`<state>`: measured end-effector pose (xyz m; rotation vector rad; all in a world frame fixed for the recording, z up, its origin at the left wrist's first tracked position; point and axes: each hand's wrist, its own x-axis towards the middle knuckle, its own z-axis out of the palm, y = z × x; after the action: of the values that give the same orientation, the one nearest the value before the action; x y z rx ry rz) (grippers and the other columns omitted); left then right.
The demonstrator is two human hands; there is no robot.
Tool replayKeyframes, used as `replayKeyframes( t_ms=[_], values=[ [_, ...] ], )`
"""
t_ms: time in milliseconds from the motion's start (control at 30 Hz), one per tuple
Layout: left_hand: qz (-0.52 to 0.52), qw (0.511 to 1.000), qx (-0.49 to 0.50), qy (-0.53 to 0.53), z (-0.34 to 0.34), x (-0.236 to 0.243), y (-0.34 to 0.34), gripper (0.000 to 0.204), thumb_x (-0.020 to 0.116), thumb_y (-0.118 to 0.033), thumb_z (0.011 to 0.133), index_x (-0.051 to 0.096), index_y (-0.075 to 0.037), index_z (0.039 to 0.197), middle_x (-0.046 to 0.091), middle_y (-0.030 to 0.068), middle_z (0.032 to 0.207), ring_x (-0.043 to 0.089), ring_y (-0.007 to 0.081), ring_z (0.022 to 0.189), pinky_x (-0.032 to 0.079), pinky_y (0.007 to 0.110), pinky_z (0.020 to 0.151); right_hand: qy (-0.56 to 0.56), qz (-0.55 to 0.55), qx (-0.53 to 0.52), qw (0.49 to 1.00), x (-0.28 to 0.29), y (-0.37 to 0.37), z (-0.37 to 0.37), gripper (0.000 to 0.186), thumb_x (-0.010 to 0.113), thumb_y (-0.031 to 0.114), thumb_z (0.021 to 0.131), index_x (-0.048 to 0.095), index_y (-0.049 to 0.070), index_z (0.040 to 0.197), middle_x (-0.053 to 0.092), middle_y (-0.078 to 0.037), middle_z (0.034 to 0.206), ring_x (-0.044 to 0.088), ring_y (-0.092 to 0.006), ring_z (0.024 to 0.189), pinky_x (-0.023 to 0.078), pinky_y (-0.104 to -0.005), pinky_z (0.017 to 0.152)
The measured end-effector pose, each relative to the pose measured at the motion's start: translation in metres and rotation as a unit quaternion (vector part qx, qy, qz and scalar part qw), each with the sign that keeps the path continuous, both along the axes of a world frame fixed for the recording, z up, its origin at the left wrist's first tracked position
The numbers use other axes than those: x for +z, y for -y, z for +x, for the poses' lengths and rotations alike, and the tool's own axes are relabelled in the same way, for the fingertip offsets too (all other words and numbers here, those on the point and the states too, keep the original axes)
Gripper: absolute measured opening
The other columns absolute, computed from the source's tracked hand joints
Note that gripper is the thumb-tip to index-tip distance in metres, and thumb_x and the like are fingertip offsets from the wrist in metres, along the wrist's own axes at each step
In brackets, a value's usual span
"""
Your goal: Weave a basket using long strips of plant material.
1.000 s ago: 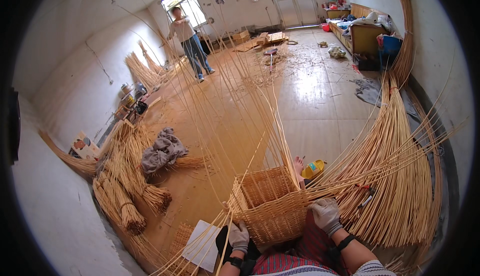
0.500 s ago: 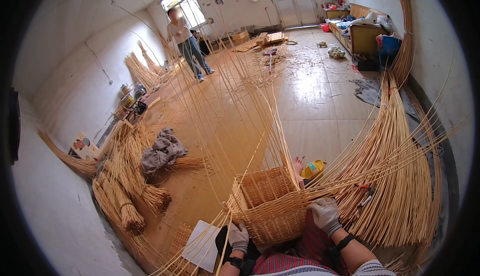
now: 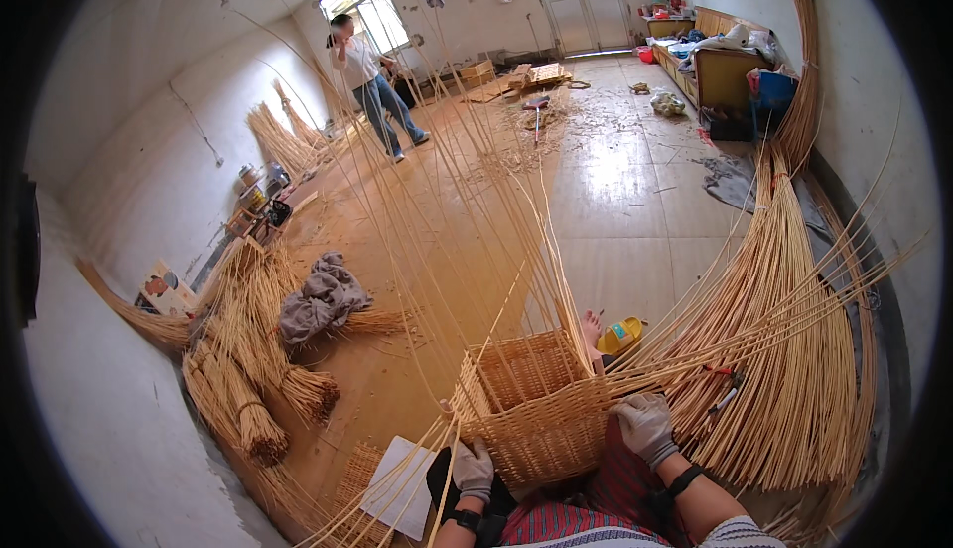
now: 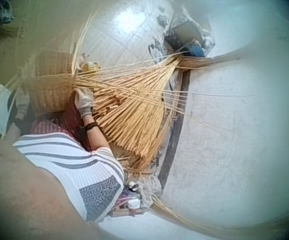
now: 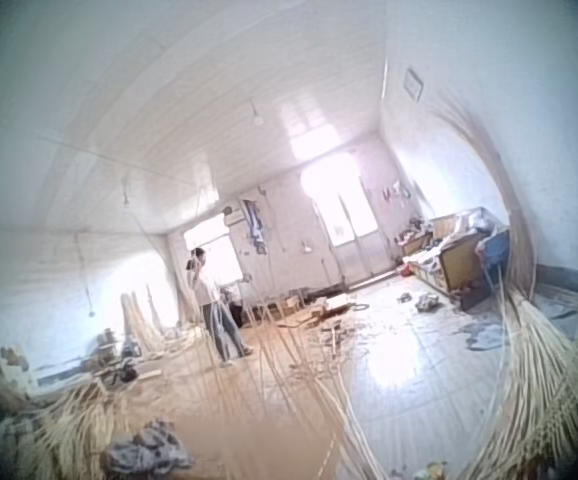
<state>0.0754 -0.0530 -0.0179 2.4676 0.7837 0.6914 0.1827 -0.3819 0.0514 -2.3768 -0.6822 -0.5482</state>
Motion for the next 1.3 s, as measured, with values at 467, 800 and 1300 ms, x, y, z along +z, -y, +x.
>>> replayKeyframes(
  t_ms=[467,800,1300],
  values=[
    [-0.008,1.0,0.009,-0.02,-0.003,-0.002,0.0,0.069,0.059,-0.034,0.1,0.032,0.002,0.152,0.068,0.0364,0.099,0.067,0.0524,0.087,0.053,0.054,0.071,-0.003,0.0,0.006,1.0,0.004,-0.001,0.0,0.009,0.07,0.01,0.079,0.075,0.017,0.082,0.07,-0.005,0.082,0.065,-0.0297,0.084,0.049,-0.0453,0.078],
    [-0.147,0.985,0.01,-0.089,-0.001,0.05,0.013,0.07,0.056,-0.037,0.102,0.036,0.008,0.15,0.051,0.0364,0.142,0.056,0.0503,0.125,0.049,0.046,0.104,0.006,-0.004,0.005,1.0,0.002,0.001,-0.003,0.012,0.069,0.011,0.079,0.075,0.019,0.086,0.071,-0.004,0.087,0.065,-0.0294,0.085,0.048,-0.0445,0.079],
    [-0.193,0.963,0.002,-0.19,0.0,0.019,-0.019,0.082,0.05,-0.065,0.098,0.046,0.001,0.146,0.057,0.0347,0.135,0.054,0.0506,0.126,0.045,0.052,0.104,-0.188,-0.04,-0.057,0.98,-0.046,-0.013,-0.018,0.04,0.07,0.03,0.088,0.061,0.005,0.119,0.07,-0.021,0.105,0.066,-0.0392,0.101,0.05,-0.0482,0.092]
  ],
)
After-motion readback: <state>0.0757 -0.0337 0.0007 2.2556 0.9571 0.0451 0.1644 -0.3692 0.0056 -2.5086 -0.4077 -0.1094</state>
